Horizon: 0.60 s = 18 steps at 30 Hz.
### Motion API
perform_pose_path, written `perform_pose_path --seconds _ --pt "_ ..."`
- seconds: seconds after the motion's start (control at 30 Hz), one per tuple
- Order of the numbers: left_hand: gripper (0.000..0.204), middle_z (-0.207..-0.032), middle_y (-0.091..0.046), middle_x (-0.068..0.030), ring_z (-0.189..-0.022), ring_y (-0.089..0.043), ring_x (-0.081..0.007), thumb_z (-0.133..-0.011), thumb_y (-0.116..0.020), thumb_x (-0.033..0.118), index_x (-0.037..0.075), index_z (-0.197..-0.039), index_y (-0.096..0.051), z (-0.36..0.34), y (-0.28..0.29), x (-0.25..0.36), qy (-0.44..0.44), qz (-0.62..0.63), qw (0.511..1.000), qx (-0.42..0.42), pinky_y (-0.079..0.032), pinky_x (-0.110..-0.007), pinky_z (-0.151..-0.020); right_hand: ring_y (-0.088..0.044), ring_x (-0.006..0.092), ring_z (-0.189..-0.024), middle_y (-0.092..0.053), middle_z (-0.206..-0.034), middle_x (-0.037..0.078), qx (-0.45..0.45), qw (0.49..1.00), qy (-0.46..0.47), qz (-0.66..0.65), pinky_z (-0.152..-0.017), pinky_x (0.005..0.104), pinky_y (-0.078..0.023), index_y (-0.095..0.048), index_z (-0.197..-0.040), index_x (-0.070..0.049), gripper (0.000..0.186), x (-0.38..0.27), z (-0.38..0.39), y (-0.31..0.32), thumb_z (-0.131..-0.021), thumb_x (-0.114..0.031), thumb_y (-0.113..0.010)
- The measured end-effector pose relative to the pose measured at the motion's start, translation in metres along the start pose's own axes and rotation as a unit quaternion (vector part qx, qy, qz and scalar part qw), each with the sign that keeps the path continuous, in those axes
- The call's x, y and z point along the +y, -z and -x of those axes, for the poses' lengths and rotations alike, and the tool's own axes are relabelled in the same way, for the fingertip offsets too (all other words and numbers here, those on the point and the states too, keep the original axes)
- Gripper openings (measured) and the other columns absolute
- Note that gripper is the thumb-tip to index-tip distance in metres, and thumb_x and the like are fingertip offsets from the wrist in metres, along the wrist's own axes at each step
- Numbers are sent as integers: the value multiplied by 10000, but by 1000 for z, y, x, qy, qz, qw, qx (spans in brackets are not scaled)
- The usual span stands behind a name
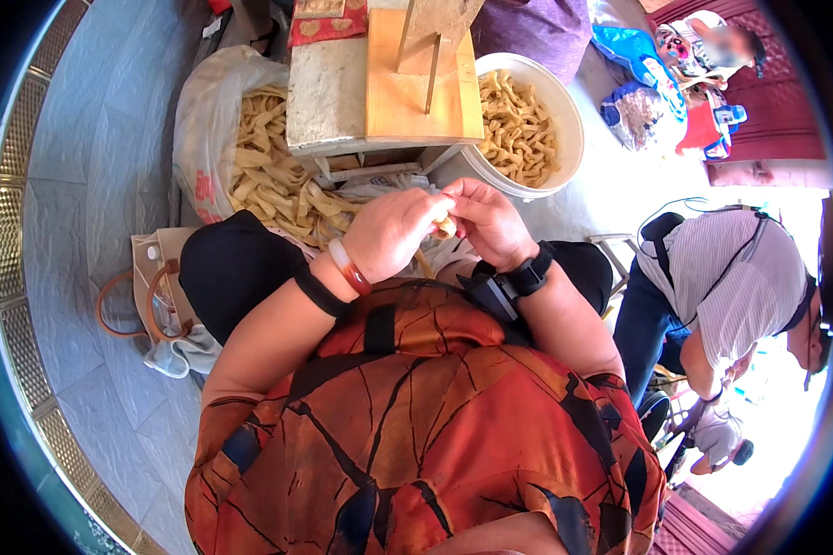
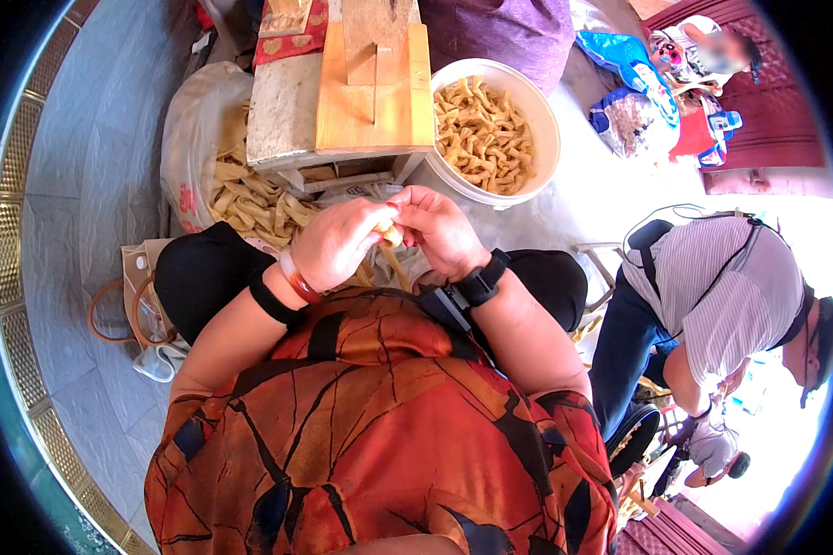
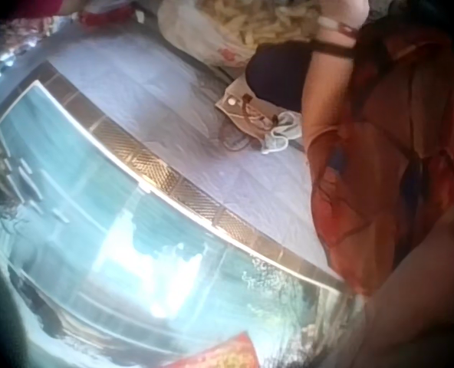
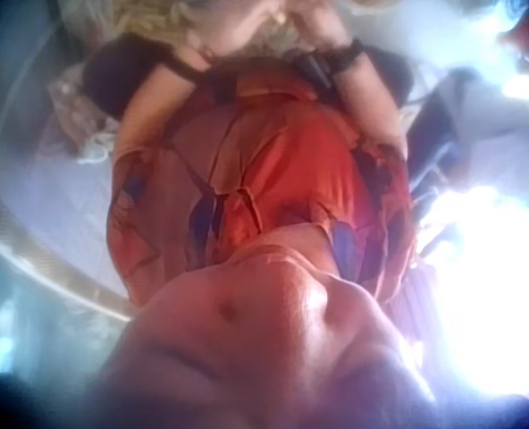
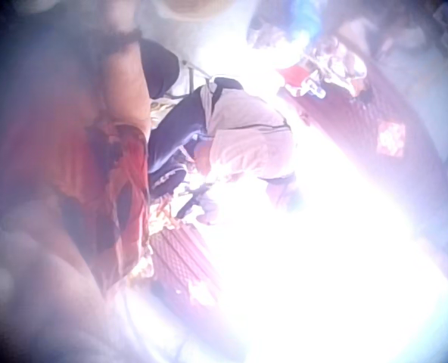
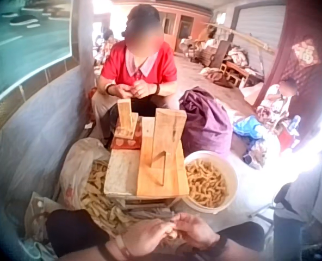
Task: The person splits and shaves thin bamboo strips by hand and by pulling them across a blade attached to a wooden jig, eventually placing them into a bucket.
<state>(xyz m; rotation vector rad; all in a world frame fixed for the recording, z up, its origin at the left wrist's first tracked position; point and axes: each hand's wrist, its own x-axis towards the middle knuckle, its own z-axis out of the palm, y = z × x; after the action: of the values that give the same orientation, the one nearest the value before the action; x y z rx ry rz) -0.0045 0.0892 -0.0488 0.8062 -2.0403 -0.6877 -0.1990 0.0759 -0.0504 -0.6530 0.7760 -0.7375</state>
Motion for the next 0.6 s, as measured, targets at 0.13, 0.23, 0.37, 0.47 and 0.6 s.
perform_pose_path --seconds 0.13,0.23,0.37,0.47,0.6 --pt "283 -880 -619 -137 -811 -610 -338 -773 -618 -17 57 -1040 -561 5 -4 -5 47 0 998 34 -491 -370 -700 -586 156 -773 -615 -921 73 32 954 114 275 -640 281 -466 -524 -1059 -16 226 -10 12 -28 -848 46 -471" --pt "186 -951 -635 -98 -856 -622 -238 -841 -587 -21 27 -1020 -590 11 -12 -8 200 197 958 57 -487 -319 -758 -578 323 -823 -593 -918 139 79 735 243 628 -753 375 -480 -504 -1029 -11 313 -9 15 -46 -732 86 -517" --pt "194 -1031 -609 -16 -969 -547 -102 -912 -572 67 -4 -1092 -588 28 -19 -30 349 608 713 -23 -417 -262 -875 -558 370 -847 -571 -887 163 89 718 323 611 -747 423 -465 -522 -988 -30 335 1 6 -28 -677 90 -550" --pt "226 -1046 -599 -7 -971 -511 -86 -900 -605 117 9 -1098 -592 21 -9 -21 337 654 677 -24 -381 -234 -876 -557 371 -856 -577 -890 162 107 752 301 576 -738 421 -464 -534 -939 -30 284 0 8 -22 -681 73 -594" --pt "198 -1049 -594 -4 -951 -515 -90 -898 -608 109 28 -1078 -599 22 -15 -22 340 617 708 41 -381 -228 -857 -607 301 -814 -608 -884 120 54 727 368 577 -709 368 -488 -565 -916 -20 220 -11 14 -36 -726 34 -662"
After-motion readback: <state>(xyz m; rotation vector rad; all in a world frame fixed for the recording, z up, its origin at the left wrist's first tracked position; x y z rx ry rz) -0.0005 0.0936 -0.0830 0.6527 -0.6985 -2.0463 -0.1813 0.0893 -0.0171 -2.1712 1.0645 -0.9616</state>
